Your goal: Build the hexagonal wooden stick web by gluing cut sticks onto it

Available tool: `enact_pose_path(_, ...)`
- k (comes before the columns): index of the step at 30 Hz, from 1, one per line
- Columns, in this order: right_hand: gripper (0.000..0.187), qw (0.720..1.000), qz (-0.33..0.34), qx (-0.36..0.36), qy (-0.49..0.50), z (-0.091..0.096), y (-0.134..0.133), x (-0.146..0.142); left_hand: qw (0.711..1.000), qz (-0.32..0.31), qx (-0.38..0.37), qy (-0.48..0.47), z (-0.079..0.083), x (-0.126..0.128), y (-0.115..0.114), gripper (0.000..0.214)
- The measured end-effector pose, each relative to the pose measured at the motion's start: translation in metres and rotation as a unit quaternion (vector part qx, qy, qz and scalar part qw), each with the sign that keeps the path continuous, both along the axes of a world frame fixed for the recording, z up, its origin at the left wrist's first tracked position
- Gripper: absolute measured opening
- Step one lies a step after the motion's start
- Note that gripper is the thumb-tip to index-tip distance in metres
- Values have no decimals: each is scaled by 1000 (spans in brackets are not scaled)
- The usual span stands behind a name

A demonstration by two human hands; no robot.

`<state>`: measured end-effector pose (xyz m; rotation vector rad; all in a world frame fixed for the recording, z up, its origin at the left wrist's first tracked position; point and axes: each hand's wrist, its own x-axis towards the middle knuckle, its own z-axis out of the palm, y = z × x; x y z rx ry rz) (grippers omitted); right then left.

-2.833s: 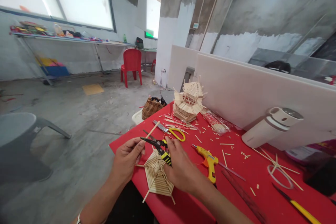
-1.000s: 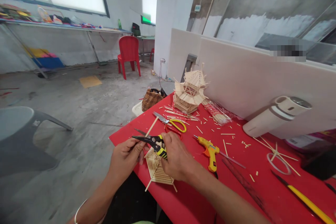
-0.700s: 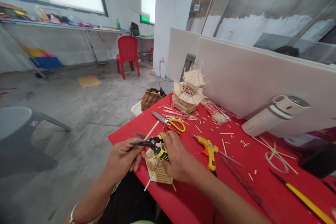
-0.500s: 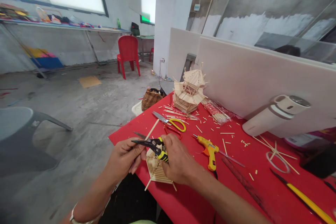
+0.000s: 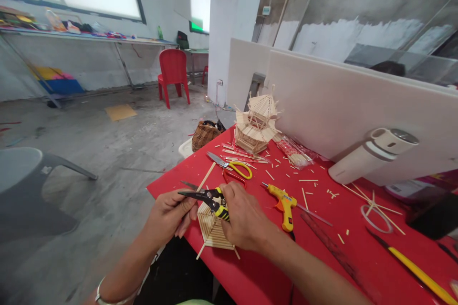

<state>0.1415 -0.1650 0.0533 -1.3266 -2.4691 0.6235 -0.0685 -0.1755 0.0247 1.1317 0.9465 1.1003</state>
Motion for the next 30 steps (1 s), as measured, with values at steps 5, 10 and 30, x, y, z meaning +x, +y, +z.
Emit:
enact_pose_path(5, 58, 997, 13, -51, 48, 2, 1, 4, 996, 36, 52, 56, 9, -2, 2, 40)
enact_pose_path(10, 42, 988, -7, -141, 64, 8, -7, 8, 972, 26, 173, 156, 19, -15, 9, 33)
enact_pose_path(30, 28, 833, -57, -481, 265, 9, -23, 6, 981, -105, 82, 141, -3, -26, 31, 40)
